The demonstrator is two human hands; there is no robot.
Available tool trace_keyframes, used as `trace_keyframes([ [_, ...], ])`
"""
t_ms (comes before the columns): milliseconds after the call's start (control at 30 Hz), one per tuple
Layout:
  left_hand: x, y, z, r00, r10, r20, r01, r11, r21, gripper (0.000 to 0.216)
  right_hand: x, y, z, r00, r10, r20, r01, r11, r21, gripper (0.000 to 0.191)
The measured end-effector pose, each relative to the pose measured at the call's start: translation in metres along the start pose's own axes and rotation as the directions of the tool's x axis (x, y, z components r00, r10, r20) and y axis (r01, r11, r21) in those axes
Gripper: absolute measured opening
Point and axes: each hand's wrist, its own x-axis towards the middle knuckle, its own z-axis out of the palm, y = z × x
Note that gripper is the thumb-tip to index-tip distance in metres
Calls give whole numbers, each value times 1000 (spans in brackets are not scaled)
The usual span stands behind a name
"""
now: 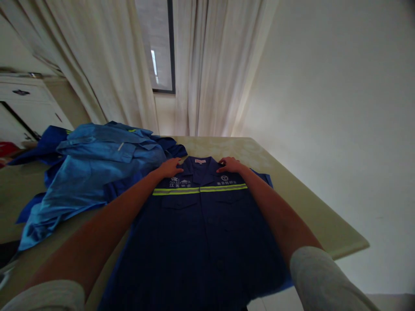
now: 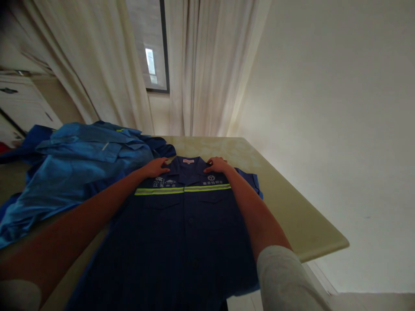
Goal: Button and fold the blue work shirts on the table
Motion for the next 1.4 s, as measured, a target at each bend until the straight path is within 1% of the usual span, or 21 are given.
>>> trace_keyframes([
  [67,7,-6,-2,1000,-24,0,24,998,-53,67,0,1,-4,1000,18,3,-18,998,-62,59],
  [133,11,-9,-5,998,-55,39,61,983,-171,61,-3,4,-6,1000,4,20,-3,997,-71,51],
  [233,8,-12,-10,990,7,142,53,909,-414,43,-14,15,-8,997,-74,23,75,994,-76,43],
  [267,4,-12,-12,992,46,118,14,884,-467,38,-20,20,-8,993,-119,-11,117,988,-96,41],
  [333,-7,-13,-17,991,115,-68,-134,860,-493,30,-36,32,-7,965,-231,-123,210,963,-167,35],
  [400,-24,-15,-23,939,218,-264,-316,850,-421,22,-56,44,-4,913,-338,-227,282,927,-246,26],
  [433,-34,-17,-27,909,294,-295,-395,834,-385,21,-67,51,-2,890,-382,-249,313,909,-277,22],
  [467,-44,-18,-31,886,380,-265,-457,810,-367,21,-77,57,0,873,-418,-252,340,891,-299,17],
  [533,-63,-18,-39,844,528,-94,-522,768,-370,24,-97,69,1,859,-466,-210,391,864,-317,8],
  [600,-77,-18,-46,815,573,84,-509,778,-369,30,-111,77,1,863,-480,-158,418,854,-309,10],
  [667,-84,-18,-51,821,542,177,-473,821,-319,36,-119,81,-1,878,-462,-127,406,858,-315,21],
  [833,-84,-30,-54,901,406,153,-412,911,9,34,-128,81,-6,925,-378,-42,323,841,-434,53],
  [900,-86,-37,-55,932,307,191,-334,933,131,30,-130,79,-8,945,-327,-3,287,834,-471,57],
  [967,-90,-43,-58,942,216,256,-268,945,190,28,-132,78,-9,964,-264,17,235,829,-508,55],
  [1033,-93,-49,-60,935,213,283,-275,940,202,26,-132,78,-10,981,-192,15,169,822,-544,50],
  [1100,-95,-54,-60,937,282,206,-325,922,213,28,-129,78,-11,993,-119,-9,93,823,-561,45],
  [1167,-96,-60,-56,941,331,65,-337,913,230,43,-126,78,-12,998,-56,-28,31,828,-560,41],
  [1233,-95,-66,-51,955,295,-30,-282,936,208,61,-124,74,-15,999,-10,-37,-13,819,-574,38],
  [1267,-95,-70,-49,964,262,-47,-250,952,179,64,-124,69,-17,999,-4,-46,-24,811,-584,36],
  [1333,-94,-74,-47,973,229,-39,-225,970,89,57,-128,51,-19,995,-63,-75,7,813,-582,35],
  [1400,-94,-75,-48,969,238,-64,-239,971,-9,41,-135,21,-18,970,-221,-97,142,848,-511,40],
])
